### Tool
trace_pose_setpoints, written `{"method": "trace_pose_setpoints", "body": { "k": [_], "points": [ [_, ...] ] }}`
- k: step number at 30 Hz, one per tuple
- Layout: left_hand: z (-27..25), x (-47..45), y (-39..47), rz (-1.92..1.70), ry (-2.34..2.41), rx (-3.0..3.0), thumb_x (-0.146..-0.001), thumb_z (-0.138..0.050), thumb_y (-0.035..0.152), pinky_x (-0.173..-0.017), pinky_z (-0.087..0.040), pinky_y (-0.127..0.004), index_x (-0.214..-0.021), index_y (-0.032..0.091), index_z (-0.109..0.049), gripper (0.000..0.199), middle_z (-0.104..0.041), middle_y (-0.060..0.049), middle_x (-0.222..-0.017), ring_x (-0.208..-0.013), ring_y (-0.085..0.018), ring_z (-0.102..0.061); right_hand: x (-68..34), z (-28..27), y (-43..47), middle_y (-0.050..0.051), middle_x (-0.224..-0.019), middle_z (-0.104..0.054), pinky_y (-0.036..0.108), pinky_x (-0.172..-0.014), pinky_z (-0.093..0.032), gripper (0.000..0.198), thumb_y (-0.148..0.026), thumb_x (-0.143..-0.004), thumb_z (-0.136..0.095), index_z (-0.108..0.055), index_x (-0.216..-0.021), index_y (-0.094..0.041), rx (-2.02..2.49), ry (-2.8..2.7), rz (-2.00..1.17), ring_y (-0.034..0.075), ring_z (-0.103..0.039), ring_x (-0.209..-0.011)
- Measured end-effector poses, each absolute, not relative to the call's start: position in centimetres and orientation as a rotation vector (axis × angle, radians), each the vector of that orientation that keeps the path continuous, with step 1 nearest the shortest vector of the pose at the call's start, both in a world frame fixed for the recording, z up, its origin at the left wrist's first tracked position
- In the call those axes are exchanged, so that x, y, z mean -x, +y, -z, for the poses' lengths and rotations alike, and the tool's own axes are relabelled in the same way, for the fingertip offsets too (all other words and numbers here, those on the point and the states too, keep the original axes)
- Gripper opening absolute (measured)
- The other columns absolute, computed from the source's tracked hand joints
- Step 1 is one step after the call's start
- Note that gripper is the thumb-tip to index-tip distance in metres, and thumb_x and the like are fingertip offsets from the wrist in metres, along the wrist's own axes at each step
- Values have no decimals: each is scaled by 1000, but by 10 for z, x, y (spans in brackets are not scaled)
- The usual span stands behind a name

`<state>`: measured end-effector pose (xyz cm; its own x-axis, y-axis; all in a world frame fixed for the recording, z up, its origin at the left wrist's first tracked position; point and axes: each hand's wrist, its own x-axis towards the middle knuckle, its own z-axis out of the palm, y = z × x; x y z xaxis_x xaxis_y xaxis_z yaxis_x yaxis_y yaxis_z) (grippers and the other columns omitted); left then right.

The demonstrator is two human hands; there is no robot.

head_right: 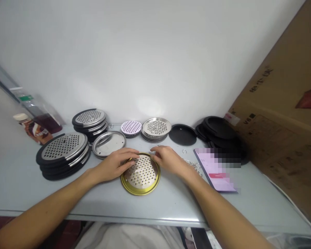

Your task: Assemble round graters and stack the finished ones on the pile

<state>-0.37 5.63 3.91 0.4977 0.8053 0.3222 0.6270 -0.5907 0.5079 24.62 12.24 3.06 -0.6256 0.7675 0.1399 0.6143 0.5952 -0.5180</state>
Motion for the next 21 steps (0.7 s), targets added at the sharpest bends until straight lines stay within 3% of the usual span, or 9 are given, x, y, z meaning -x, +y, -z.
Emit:
{"method": "trace_pose_setpoints", "body": {
  "k": [5,10,21],
  "points": [
    [-40,10,59,-718,1190,-2529,-89,-49,7,-98,-48,-38,-119,25,-65,38,-70,-4,-111,-111,-20,-58,-241,-34,113,11,-97,-68,33,-79,-48,28,-28,-91,-54,-67,-114,-17,1041,-2508,-484,23,-61,-90],
    [-39,12,58,-606,1209,-2579,-87,-50,4,-93,-49,-35,-122,24,-64,43,-70,-5,-103,-105,-21,-58,-236,-37,107,10,-94,-69,37,-85,-47,26,-15,-88,-52,-69,-108,-18,885,-2559,-446,24,-57,-95],
    [-38,12,57,-570,1231,-2576,-88,-52,4,-94,-47,-35,-122,23,-62,40,-68,-4,-108,-104,-20,-58,-232,-36,102,8,-91,-69,36,-82,-48,24,-12,-86,-55,-68,-105,-18,835,-2583,-522,22,-57,-92]
  ]
}}
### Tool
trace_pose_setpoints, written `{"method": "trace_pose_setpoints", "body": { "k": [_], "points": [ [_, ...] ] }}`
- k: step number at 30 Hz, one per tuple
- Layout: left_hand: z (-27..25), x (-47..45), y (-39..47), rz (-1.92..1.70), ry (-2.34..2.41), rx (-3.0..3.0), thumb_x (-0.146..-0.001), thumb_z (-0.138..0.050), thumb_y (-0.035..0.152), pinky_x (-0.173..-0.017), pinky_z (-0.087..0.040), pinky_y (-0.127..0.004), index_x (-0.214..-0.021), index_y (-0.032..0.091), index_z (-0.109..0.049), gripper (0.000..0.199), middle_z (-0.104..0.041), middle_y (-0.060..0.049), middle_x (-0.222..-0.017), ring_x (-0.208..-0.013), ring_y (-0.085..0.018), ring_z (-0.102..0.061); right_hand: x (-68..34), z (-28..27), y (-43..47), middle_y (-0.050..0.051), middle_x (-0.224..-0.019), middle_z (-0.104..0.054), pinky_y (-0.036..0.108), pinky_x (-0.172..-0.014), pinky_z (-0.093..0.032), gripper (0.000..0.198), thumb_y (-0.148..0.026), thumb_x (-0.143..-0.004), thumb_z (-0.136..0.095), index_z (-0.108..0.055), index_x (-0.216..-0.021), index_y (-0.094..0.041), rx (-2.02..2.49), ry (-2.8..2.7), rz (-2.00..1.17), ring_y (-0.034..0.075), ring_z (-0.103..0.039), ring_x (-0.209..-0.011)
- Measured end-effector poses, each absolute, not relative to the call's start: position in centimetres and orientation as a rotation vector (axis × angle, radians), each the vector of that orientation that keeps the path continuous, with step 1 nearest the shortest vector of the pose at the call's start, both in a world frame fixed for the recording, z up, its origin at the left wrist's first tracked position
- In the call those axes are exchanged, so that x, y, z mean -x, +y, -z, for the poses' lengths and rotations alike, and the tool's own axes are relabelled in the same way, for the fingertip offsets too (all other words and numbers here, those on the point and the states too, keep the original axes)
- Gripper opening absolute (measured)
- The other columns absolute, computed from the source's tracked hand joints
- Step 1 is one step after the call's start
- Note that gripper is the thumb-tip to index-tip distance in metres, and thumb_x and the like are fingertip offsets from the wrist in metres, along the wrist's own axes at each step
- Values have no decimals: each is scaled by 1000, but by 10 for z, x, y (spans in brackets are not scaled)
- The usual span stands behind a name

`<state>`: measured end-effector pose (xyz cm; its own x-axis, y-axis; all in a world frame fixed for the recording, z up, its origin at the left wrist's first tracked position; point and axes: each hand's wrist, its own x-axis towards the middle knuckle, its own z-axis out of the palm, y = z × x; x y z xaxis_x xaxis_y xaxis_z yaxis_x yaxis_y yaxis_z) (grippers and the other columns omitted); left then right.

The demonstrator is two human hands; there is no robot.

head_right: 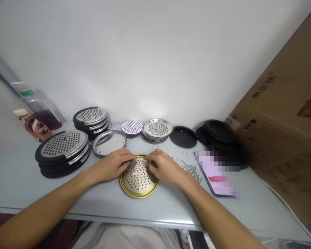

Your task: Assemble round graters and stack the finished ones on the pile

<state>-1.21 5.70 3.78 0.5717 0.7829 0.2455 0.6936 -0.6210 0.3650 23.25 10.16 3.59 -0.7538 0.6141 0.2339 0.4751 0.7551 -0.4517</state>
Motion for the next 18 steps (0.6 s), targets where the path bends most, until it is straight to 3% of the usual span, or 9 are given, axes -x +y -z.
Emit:
{"method": "trace_pose_setpoints", "body": {
  "k": [11,18],
  "points": [
    [-36,11,56,-479,1248,-2622,-90,-51,5,-95,-46,-35,-117,19,-64,33,-68,-6,-107,-105,-21,-57,-231,-33,101,9,-90,-68,34,-80,-49,22,-11,-86,-56,-71,-100,-17,850,-2660,-466,22,-59,-90],
    [-39,10,54,-495,1266,-2607,-90,-51,6,-93,-48,-35,-119,21,-63,35,-68,-6,-109,-105,-21,-58,-234,-35,101,10,-93,-68,36,-82,-50,26,-15,-87,-58,-68,-111,-18,862,-2610,-478,23,-60,-93]
  ]
}}
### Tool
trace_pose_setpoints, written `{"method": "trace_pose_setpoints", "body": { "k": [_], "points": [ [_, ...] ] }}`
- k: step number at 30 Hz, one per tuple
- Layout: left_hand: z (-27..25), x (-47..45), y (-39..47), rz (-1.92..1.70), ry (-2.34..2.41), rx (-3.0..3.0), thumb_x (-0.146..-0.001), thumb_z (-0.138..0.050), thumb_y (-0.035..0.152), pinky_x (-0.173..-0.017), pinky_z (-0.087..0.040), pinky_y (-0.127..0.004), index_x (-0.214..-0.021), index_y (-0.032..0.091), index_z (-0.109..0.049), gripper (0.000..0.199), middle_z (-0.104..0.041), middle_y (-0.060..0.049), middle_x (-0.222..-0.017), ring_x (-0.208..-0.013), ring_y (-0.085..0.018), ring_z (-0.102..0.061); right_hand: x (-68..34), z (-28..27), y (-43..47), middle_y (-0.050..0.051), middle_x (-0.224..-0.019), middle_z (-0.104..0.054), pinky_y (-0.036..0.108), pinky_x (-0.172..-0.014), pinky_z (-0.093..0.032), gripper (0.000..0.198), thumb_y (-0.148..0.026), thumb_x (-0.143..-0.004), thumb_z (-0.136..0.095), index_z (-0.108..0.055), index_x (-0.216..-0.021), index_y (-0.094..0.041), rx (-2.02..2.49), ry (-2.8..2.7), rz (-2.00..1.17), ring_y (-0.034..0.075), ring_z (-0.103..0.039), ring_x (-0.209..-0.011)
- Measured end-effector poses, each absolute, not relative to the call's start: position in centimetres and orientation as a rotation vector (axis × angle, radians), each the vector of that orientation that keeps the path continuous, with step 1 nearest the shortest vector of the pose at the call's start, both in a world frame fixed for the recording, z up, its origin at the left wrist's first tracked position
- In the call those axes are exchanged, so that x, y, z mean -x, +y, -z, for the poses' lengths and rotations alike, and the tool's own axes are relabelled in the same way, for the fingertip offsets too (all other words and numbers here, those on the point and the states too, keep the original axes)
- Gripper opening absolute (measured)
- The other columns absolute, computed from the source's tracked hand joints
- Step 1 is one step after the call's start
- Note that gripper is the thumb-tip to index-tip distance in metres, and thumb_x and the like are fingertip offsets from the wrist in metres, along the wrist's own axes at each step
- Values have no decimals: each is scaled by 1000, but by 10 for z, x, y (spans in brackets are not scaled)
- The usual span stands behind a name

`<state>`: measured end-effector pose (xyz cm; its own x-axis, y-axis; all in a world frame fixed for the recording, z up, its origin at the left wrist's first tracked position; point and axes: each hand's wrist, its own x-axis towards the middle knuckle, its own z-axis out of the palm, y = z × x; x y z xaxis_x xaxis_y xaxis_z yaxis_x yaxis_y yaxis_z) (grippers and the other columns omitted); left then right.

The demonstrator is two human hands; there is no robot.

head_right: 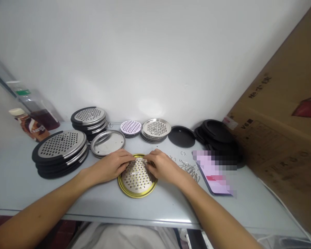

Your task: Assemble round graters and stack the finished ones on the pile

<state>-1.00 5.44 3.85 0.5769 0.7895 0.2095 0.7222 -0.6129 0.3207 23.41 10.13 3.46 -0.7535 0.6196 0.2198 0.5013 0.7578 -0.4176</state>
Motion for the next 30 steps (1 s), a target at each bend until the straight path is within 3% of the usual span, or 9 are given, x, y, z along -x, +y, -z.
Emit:
{"method": "trace_pose_setpoints", "body": {
  "k": [9,15,24,30],
  "points": [
    [-43,7,50,-574,1165,-2594,-93,-55,16,-96,-46,-36,-115,22,-65,25,-68,-5,-110,-106,-21,-58,-232,-37,102,9,-98,-69,38,-85,-50,28,-13,-88,-56,-66,-113,-19,799,-2501,-462,23,-59,-95],
    [-41,4,46,-573,1121,-2621,-87,-67,31,-104,-42,-41,-117,24,-66,30,-63,-6,-128,-120,-25,-52,-227,-18,109,10,-117,-63,39,-97,-47,41,-8,-90,-48,-56,-128,-19,784,-2396,-543,21,-56,-110],
    [-44,2,42,-473,1131,-2631,-84,-71,36,-104,-41,-42,-120,25,-64,39,-62,-6,-130,-118,-27,-56,-206,-6,113,11,-107,-60,38,-93,-48,34,-1,-85,-43,-67,-103,-15,852,-2358,-511,21,-56,-101],
    [-48,0,39,-447,1185,-2562,-82,-72,36,-100,-45,-39,-117,26,-65,38,-58,-6,-129,-114,-26,-58,-201,-4,110,9,-103,-62,37,-92,-48,36,0,-83,-43,-69,-101,-17,906,-2322,-506,21,-56,-99]
  ]
}}
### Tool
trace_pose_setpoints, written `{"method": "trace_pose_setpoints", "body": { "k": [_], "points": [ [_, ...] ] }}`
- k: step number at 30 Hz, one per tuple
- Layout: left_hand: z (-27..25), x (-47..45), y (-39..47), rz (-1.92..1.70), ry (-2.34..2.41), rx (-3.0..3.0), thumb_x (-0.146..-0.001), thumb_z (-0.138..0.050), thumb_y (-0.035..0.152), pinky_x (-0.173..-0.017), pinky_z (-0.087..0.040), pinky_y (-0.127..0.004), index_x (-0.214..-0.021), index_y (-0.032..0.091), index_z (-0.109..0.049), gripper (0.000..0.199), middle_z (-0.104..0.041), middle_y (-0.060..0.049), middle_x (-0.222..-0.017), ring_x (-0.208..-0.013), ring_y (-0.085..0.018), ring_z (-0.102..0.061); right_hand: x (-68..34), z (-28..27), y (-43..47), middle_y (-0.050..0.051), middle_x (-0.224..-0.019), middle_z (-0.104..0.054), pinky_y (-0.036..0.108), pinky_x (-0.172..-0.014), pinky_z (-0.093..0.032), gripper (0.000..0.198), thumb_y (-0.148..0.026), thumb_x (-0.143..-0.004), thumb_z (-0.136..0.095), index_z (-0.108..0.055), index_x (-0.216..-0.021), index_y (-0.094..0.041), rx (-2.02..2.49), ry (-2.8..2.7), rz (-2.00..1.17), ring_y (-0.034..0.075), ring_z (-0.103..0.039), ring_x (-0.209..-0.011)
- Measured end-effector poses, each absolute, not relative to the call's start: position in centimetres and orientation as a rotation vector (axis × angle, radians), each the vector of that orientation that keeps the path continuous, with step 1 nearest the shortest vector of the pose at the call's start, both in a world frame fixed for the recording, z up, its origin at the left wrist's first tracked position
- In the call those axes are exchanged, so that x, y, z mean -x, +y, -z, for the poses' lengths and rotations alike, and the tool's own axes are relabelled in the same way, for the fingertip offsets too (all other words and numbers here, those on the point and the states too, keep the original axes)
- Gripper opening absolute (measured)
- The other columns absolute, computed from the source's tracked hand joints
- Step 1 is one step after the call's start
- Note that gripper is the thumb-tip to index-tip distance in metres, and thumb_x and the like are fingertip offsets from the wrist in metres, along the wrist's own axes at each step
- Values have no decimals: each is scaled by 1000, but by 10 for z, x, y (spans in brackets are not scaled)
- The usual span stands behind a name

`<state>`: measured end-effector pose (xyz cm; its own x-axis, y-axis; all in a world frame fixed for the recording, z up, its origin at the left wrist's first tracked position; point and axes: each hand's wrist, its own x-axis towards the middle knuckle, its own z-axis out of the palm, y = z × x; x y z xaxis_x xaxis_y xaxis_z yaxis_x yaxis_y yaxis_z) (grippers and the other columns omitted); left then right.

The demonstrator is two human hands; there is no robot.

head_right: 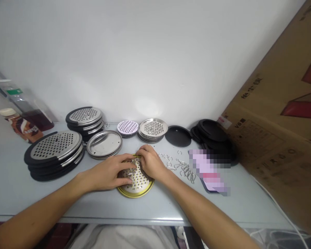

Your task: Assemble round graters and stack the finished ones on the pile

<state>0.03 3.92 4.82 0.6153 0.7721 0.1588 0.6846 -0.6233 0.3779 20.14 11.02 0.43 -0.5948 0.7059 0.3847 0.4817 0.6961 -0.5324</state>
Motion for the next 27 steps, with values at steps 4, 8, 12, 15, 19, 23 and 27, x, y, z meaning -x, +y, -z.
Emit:
{"method": "trace_pose_setpoints", "body": {
  "k": [4,8,12,15,19,23,27],
  "points": [
    [-49,-1,37,-438,1232,-2523,-75,-78,42,-93,-48,-39,-117,29,-65,46,-54,-6,-128,-105,-26,-61,-201,-1,109,10,-105,-61,39,-93,-48,33,-2,-85,-44,-71,-96,-18,934,-2305,-519,22,-56,-102],
    [-51,-1,36,-425,1230,-2503,-65,-85,43,-94,-47,-40,-117,29,-63,58,-53,-6,-126,-107,-27,-59,-200,0,108,11,-109,-60,39,-96,-47,33,-3,-85,-45,-72,-98,-17,964,-2305,-543,22,-55,-106],
    [-54,-1,35,-409,1205,-2476,-61,-87,44,-97,-45,-41,-123,30,-59,69,-52,-6,-127,-112,-29,-56,-199,-1,107,10,-107,-62,39,-95,-46,33,-2,-85,-45,-71,-99,-16,949,-2317,-548,22,-55,-104],
    [-56,0,34,-373,1198,-2436,-58,-86,50,-99,-44,-43,-131,33,-52,83,-48,-6,-135,-116,-31,-54,-199,1,106,10,-103,-63,38,-93,-46,32,-2,-85,-44,-70,-98,-15,947,-2321,-534,22,-54,-100],
    [-57,1,32,-334,1193,-2431,-50,-90,49,-103,-41,-45,-129,34,-55,87,-44,-6,-140,-123,-34,-49,-200,3,106,9,-104,-62,38,-93,-45,32,-1,-85,-44,-69,-98,-16,923,-2318,-528,21,-53,-100],
    [-57,0,32,-321,1198,-2442,-50,-91,47,-101,-42,-45,-125,34,-57,84,-46,-5,-138,-119,-33,-52,-200,1,105,9,-106,-61,38,-95,-45,32,-3,-85,-44,-71,-97,-17,914,-2310,-535,21,-53,-104],
    [-56,-1,33,-341,1186,-2451,-51,-91,46,-101,-41,-46,-127,35,-56,85,-47,-5,-137,-120,-33,-52,-200,-3,102,9,-108,-60,39,-97,-45,32,-5,-84,-46,-73,-97,-17,881,-2309,-534,22,-52,-106]
  ]
}}
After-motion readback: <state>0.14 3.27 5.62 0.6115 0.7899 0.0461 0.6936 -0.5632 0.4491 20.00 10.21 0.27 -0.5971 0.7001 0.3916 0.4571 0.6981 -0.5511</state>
